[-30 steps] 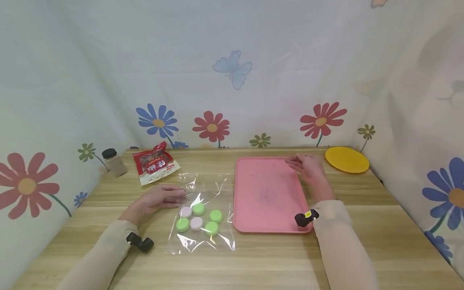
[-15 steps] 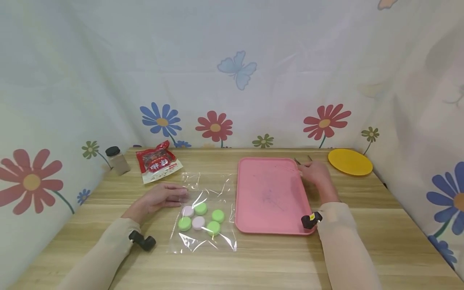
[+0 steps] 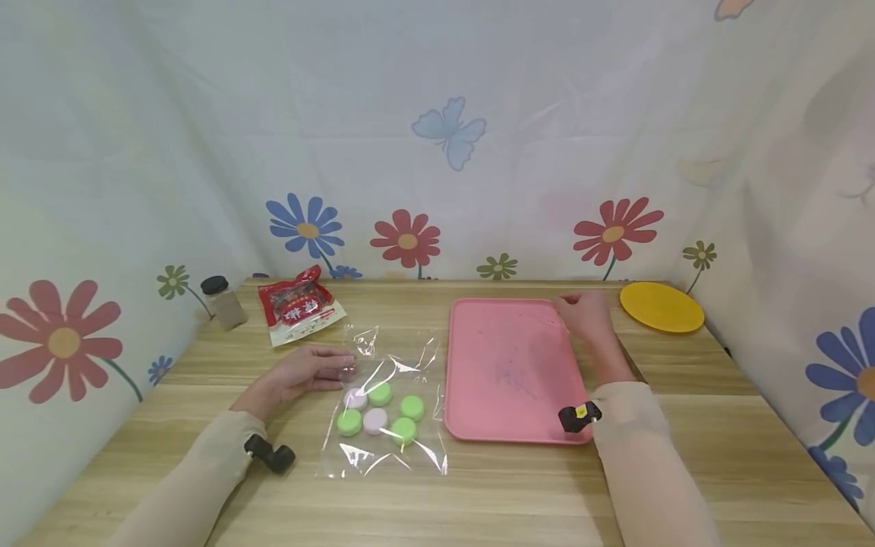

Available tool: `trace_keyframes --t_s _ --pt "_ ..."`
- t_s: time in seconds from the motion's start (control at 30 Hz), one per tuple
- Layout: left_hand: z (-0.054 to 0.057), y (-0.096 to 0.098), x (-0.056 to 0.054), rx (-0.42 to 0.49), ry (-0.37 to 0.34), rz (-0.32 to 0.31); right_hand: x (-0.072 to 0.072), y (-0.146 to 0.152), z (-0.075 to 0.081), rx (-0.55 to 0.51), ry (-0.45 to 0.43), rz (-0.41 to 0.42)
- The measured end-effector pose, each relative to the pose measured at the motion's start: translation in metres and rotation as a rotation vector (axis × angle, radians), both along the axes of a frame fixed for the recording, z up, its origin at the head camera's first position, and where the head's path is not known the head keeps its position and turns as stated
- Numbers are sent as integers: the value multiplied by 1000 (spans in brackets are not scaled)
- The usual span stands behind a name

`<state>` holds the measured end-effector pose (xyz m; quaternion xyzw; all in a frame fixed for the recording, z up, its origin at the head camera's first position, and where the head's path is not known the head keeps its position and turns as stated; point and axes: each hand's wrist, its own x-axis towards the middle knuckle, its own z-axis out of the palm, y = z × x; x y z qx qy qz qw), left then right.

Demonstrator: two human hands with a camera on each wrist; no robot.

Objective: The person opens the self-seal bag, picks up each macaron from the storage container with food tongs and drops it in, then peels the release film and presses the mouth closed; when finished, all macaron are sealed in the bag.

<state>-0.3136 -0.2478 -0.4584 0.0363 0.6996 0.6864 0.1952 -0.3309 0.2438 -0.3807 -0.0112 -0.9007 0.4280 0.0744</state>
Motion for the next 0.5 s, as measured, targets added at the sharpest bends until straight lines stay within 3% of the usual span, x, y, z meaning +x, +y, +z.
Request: trace_keyframes --t_s 0.17,0.27,0.37,0.5 --pt "1 0 2 27 21 -10 -4 -39 -10 -290 -66 184" --pt "2 1 3 26 25 -9 -2 -66 -17 -409 -168 315" --pt "3 1 2 9 36 -7 3 -97 -22 -468 -267 411" --pt "2 2 1 4 46 -8 6 -131 -24 -465 -337 419"
